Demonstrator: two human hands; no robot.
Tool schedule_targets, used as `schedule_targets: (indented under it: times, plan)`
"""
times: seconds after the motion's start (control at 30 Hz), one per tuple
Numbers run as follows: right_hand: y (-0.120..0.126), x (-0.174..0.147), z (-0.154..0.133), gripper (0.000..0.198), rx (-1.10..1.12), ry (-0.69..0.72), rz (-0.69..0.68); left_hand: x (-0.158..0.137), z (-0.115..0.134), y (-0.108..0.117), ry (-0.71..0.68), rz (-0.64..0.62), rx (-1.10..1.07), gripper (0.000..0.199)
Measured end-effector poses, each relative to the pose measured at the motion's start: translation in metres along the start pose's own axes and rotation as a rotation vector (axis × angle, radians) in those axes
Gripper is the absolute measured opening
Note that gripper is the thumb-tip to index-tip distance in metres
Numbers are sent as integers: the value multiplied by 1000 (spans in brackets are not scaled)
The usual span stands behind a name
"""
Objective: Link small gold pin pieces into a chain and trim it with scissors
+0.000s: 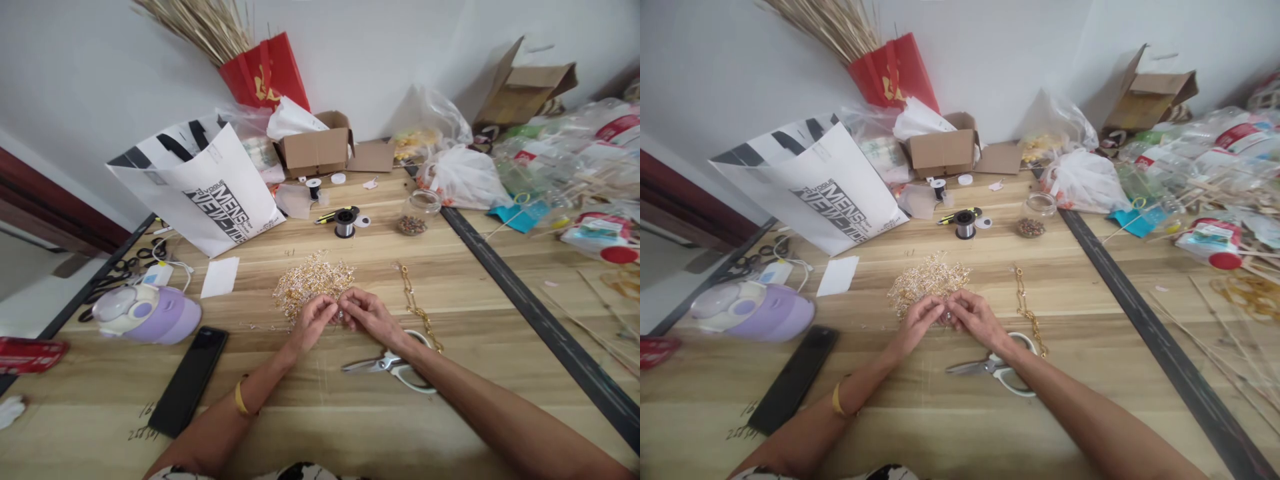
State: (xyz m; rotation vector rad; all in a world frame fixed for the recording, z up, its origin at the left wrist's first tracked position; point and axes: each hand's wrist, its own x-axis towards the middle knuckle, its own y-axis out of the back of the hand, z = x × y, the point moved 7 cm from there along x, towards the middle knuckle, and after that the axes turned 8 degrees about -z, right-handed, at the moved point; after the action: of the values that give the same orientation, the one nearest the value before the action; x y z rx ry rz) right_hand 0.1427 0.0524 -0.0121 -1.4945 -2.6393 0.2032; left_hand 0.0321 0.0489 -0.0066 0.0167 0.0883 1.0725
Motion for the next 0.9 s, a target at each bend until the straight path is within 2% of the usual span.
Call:
schedule_targets:
  times: [0.47, 0.9]
  plan:
    - [-1, -1, -4, 34, -65, 5, 9, 0, -1, -2, 18, -11, 49, 19]
    - [0, -2, 1, 29, -15, 5, -14, -1, 0, -3, 34, -15, 130, 14]
